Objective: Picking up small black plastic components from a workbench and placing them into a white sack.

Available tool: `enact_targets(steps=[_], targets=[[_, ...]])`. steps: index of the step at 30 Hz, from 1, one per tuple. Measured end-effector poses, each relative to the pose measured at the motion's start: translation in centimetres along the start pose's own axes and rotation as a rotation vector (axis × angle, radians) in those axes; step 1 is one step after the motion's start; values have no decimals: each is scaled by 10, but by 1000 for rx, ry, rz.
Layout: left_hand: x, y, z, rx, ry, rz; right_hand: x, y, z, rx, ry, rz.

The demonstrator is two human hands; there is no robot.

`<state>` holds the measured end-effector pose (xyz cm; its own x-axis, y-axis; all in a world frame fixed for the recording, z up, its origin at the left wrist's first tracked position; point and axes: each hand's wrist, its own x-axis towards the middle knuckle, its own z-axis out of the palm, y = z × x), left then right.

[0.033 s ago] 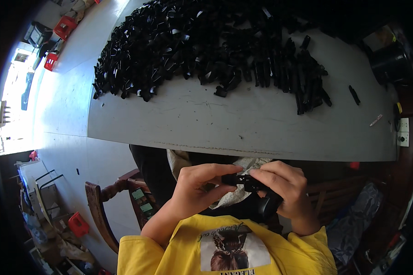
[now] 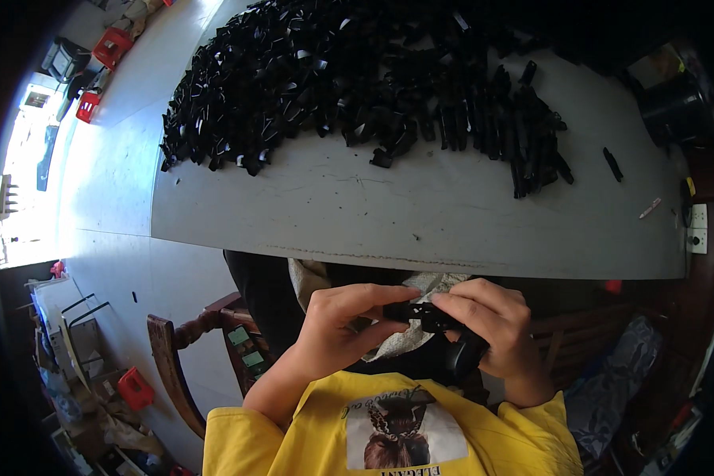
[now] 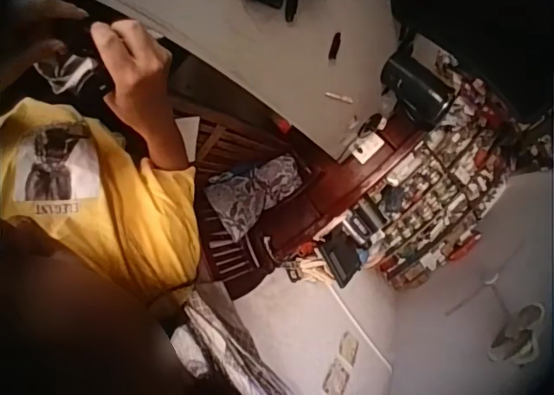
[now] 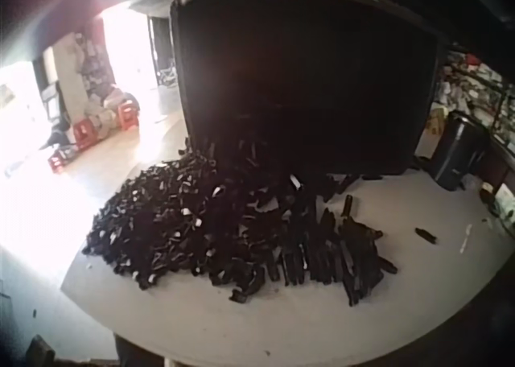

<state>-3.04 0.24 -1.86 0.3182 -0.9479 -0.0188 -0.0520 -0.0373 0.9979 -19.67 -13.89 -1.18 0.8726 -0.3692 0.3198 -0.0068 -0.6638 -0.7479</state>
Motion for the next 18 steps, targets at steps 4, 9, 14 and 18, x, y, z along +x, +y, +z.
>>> enact_targets(steps=[4, 9, 14, 18], targets=[[1, -2, 0, 168, 10, 77, 0, -1, 0, -11, -47, -2], [0, -2, -3, 214, -29, 92, 1, 0, 1, 3, -66, -25], [-3, -5, -9, 257, -125, 172, 1, 6, 0, 102, -165, -84], [-3, -6, -7, 104, -120, 151, 2, 2, 6, 157, -146, -99]])
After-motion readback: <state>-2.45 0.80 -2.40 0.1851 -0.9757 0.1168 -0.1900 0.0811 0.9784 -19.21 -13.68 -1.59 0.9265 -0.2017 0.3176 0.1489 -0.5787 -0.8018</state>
